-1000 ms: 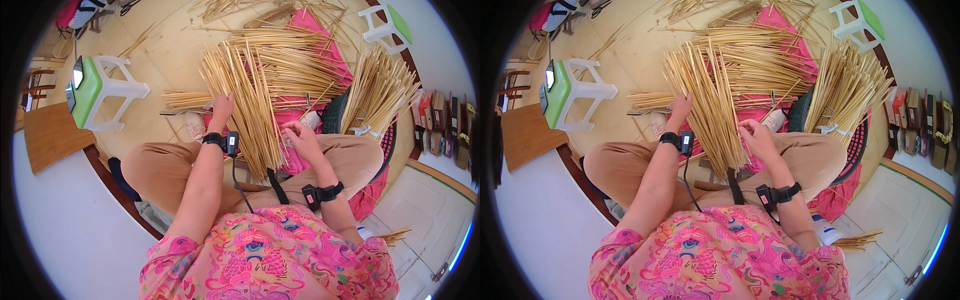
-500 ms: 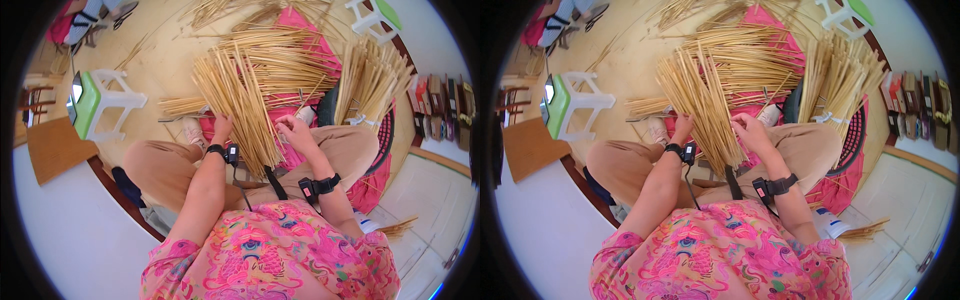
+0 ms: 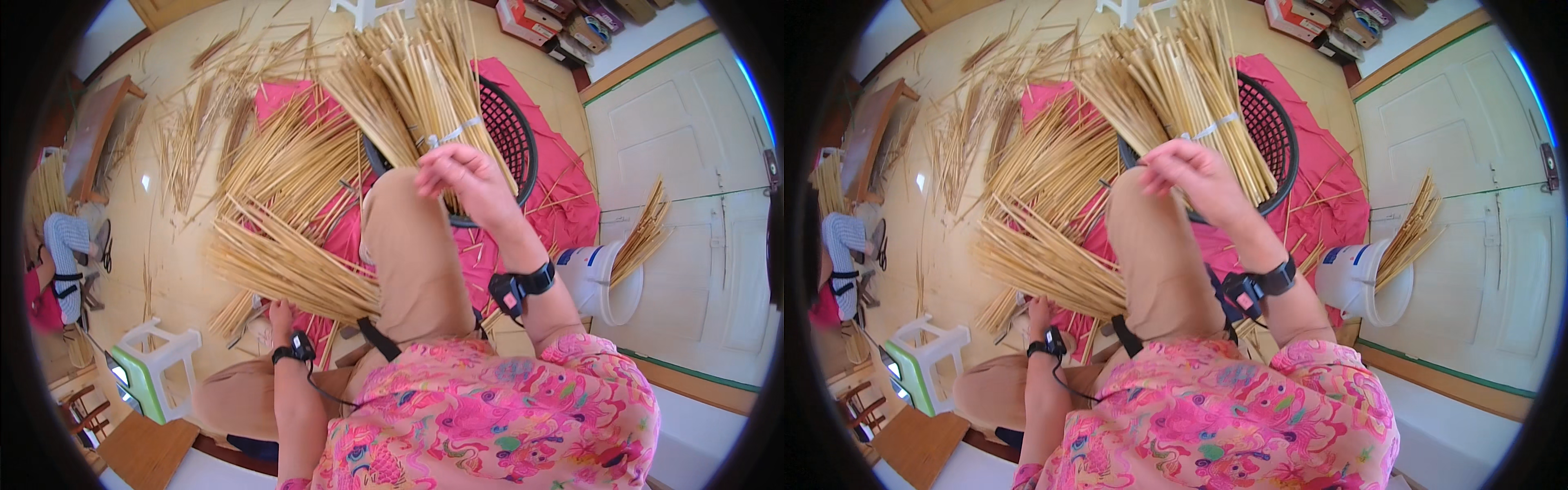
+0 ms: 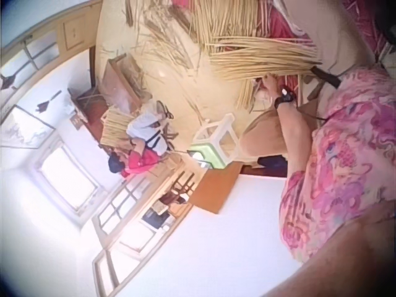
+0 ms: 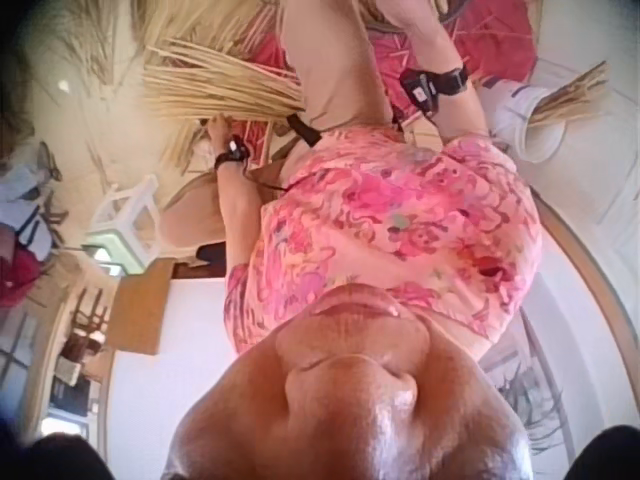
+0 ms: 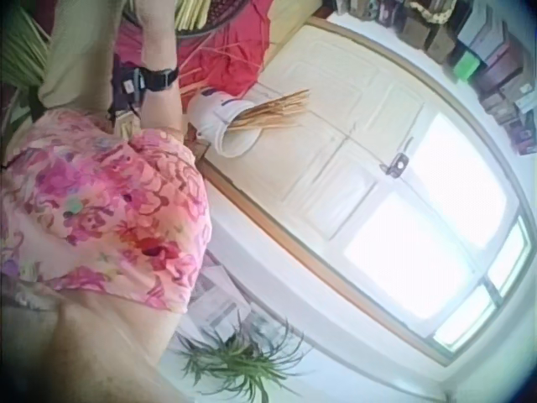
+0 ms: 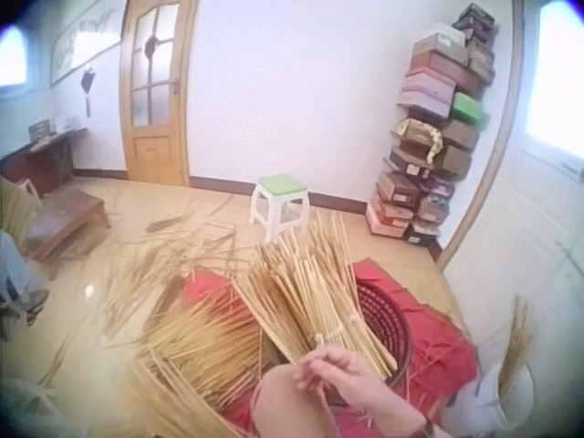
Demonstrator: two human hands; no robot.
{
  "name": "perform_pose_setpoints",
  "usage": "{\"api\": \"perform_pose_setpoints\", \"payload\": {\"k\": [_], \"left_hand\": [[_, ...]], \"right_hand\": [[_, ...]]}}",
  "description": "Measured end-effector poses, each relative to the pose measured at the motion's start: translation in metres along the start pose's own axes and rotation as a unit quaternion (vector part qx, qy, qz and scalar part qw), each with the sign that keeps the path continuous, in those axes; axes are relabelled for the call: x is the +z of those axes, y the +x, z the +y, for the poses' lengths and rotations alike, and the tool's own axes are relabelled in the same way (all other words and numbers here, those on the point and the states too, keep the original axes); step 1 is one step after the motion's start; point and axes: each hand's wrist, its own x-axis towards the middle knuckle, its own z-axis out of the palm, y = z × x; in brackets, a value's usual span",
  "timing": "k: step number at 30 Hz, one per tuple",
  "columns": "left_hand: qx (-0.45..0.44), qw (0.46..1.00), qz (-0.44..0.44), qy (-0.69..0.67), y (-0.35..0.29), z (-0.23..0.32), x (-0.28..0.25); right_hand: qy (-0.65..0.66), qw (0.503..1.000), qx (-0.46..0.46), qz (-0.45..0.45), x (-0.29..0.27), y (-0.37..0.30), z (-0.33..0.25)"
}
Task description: The person sits on the floor and gathers thin wooden sticks from a pile. They align the sticks into a bundle, then use a white plastic tie to secure the bundle. The person uses scissors to cut the excess tie and places the finished bundle into a black basket.
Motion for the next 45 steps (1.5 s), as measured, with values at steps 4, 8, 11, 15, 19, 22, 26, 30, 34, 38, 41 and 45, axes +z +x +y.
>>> {"api": "perform_pose_setpoints", "payload": {"k": [4, 8, 11, 15, 19, 22, 26, 30, 34, 38, 41, 45], "left_hand": [[0.011, 1.0, -0.011, 0.014, -0.018, 0.007, -0.009], [0.018, 0.988, -0.07, -0.138, -0.068, 0.048, -0.008], [0.038, 0.978, -0.061, -0.196, -0.114, 0.094, -0.041], [0.127, 0.958, -0.001, -0.258, -0.188, 0.139, -0.13], [0.187, 0.947, 0.039, -0.258, -0.215, 0.152, -0.215], [0.17, 0.943, 0.056, -0.282, -0.237, 0.194, -0.186], [0.145, 0.92, 0.203, -0.302, -0.248, 0.237, -0.119], [0.13, 0.937, 0.17, -0.277, -0.234, 0.236, -0.121], [0.116, 0.921, 0.125, -0.349, -0.233, 0.226, -0.138], [0.096, 0.91, 0.097, -0.391, -0.237, 0.223, -0.146], [0.108, 0.915, 0.09, -0.378, -0.24, 0.222, -0.143], [0.121, 0.925, 0.101, -0.346, -0.236, 0.219, -0.144]], "right_hand": [[-0.216, 0.94, 0.017, 0.263, -0.152, 0.034, 0.071], [-0.463, 0.818, 0.071, 0.334, -0.3, 0.041, 0.138], [-0.473, 0.788, 0.169, 0.357, -0.354, 0.054, 0.16], [-0.537, 0.765, 0.187, 0.302, -0.384, 0.09, 0.193], [-0.538, 0.783, 0.194, 0.245, -0.394, 0.124, 0.205], [-0.437, 0.852, 0.168, 0.235, -0.42, 0.144, 0.225], [-0.397, 0.871, 0.157, 0.243, -0.375, 0.191, 0.226], [-0.435, 0.837, 0.153, 0.293, -0.395, 0.201, 0.247], [-0.454, 0.831, 0.171, 0.273, -0.395, 0.204, 0.239], [-0.448, 0.84, 0.137, 0.273, -0.385, 0.207, 0.233], [-0.456, 0.838, 0.114, 0.278, -0.379, 0.205, 0.227], [-0.474, 0.821, 0.078, 0.31, -0.38, 0.196, 0.222]]}}
